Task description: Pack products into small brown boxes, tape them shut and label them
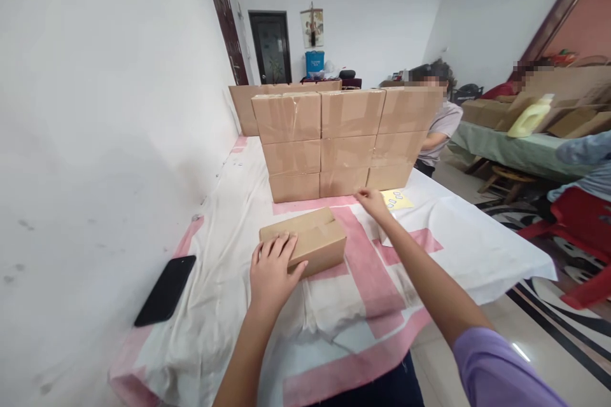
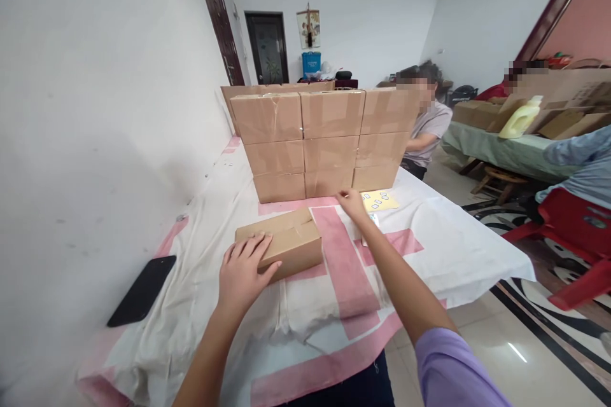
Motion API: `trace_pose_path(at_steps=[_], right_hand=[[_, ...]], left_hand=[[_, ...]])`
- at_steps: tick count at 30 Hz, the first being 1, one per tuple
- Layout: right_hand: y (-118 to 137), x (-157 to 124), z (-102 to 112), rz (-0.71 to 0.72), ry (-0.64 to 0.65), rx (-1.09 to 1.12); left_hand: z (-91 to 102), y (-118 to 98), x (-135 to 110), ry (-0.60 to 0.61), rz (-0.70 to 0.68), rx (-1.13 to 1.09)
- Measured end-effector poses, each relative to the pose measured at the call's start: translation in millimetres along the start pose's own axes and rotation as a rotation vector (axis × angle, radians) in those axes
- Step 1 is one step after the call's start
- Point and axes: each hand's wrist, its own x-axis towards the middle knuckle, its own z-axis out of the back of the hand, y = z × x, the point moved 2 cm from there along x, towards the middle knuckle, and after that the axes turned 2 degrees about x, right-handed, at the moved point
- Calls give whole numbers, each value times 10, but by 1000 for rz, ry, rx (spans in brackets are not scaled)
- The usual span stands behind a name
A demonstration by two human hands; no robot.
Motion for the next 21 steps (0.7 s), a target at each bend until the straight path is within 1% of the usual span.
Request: trace_pose_path(at_steps=[2, 3, 4, 6, 7, 9, 11, 13, 17, 21], right_hand=[[-352, 97, 369, -24, -40, -91], [-516, 147, 514, -36, -40, -137], [-664, 197, 620, -44, -22, -179], [-902, 295, 705, -50, 58, -248], [-993, 343, 689, -50, 114, -276], [-1126, 434, 583, -61, 235, -331], [-1212, 522, 439, -95, 343, -393], [-1265, 604, 310, -134, 422, -452], [-1307, 710, 149, -173, 508, -529], [-1314, 697, 78, -215, 565, -575]], left_hand=[[-22, 6, -13, -16, -5, 7], [-34, 11, -15, -24, -5, 12], [-44, 16, -14, -34, -2, 18], [-65, 25, -9, -47, 6, 30], [-74, 28, -6, -50, 10, 37], [-86, 32, 0, -57, 15, 52], [-89, 32, 3, -75, 2, 68], [-81, 32, 2, -107, -25, 83], [-50, 35, 5, -180, -112, 126], [-26, 33, 23, -224, -168, 161]])
